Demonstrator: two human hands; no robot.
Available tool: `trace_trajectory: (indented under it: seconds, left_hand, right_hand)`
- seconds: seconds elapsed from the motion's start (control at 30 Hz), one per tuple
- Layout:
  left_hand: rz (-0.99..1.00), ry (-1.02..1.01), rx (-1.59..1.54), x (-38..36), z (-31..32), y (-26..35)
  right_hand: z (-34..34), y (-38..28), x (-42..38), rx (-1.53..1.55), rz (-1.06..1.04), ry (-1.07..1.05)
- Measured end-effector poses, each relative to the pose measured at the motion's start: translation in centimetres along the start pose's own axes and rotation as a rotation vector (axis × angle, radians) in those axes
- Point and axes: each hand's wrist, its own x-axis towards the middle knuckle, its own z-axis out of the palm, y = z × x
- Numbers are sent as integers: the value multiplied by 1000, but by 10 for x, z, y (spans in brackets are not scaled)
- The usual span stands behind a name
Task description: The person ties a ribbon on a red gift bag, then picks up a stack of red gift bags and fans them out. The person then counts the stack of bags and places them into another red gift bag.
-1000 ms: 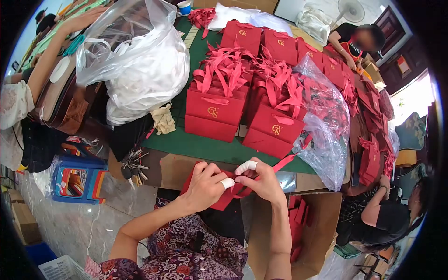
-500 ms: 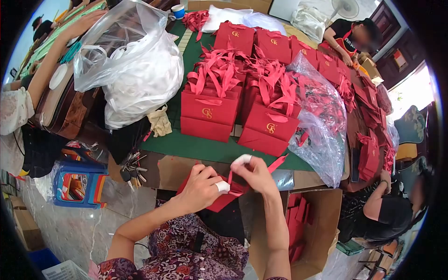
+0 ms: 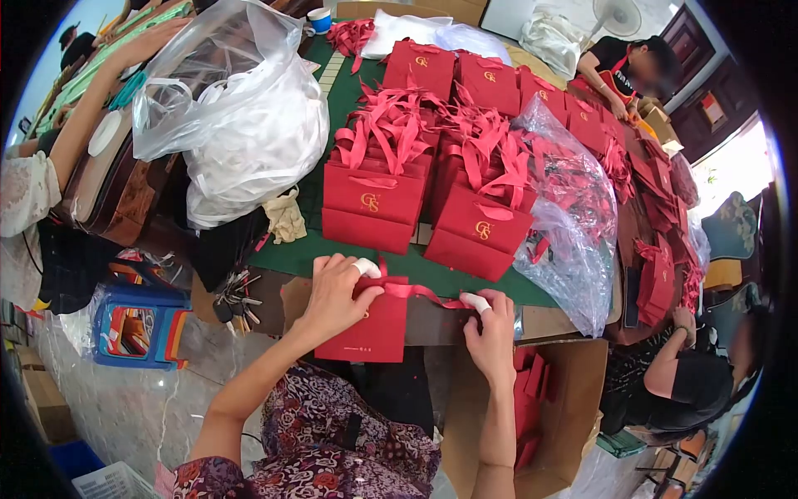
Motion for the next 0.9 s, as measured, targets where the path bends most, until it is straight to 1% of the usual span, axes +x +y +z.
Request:
trace_trajectory:
  seconds: [0.07, 0.1, 0.13, 0.17, 0.2, 0.27, 0.3, 0.33, 0.37, 0.4, 0.43, 0.47, 0.5, 0.53, 0.67, 0.73, 0.77, 0.83, 0.87, 0.9]
  left_hand:
    - [-5, -7, 37, 2, 3, 0]
    - [27, 58, 47, 2, 6, 1]
    - [58, 122, 58, 2, 7, 3]
    - [56, 126, 61, 0, 6, 6]
    - [37, 144, 19, -4, 1, 13]
    - [12, 163, -20, -16, -6, 24]
    - [7, 93, -113, -25, -8, 28]
    - [2, 25, -207, -34, -9, 33]
    - [-132, -99, -388, -44, -9, 42]
    - [-266, -223, -569, -52, -8, 49]
    - [-228, -222, -553, -52, -8, 48]
    - [-440, -462, -716, -56, -11, 60]
    - [-416, -458, -815, -62, -2, 59]
    - [-391, -452, -913, -69, 8, 53]
    - [-436, -458, -1006, -81, 20, 41]
    - [-513, -540, -965, -78, 7, 42]
    - [-513, -534, -970, -76, 0, 43]
    - [-681, -609, -1104, -73, -14, 44]
    - [-682, -601, -1105, -77, -13, 41]
    - [-725, -527, -1280, -81, -8, 37]
  right_hand:
    - [2, -1, -2, -145, -7, 68]
    - [2, 0, -2, -145, -12, 67]
    - [2, 0, -3, -206, -5, 57]
    - [3, 1, -2, -268, 3, 48]
    - [2, -4, -2, -265, -2, 47]
    - [2, -22, -3, 173, 248, 29]
    - [4, -30, -3, 174, 247, 24]
    - [7, -38, -2, 253, 223, 30]
    - [10, -48, -2, 331, 199, 37]
    - [14, -60, -1, 396, 239, 11]
    - [17, -72, 1, 433, 241, -1]
    - [22, -81, 2, 469, 243, -13]
    - [27, -88, 4, 480, 199, -11]
    - [31, -93, 4, 481, 199, -16]
    - [40, -101, 0, 559, 194, -54]
    - [40, -98, -3, 597, 185, -59]
    - [37, -99, -5, 593, 181, -64]
    - [28, -103, -9, 520, 207, -68]
    - [28, -101, -13, 520, 201, -74]
    - [27, -98, -18, 481, 139, -16]
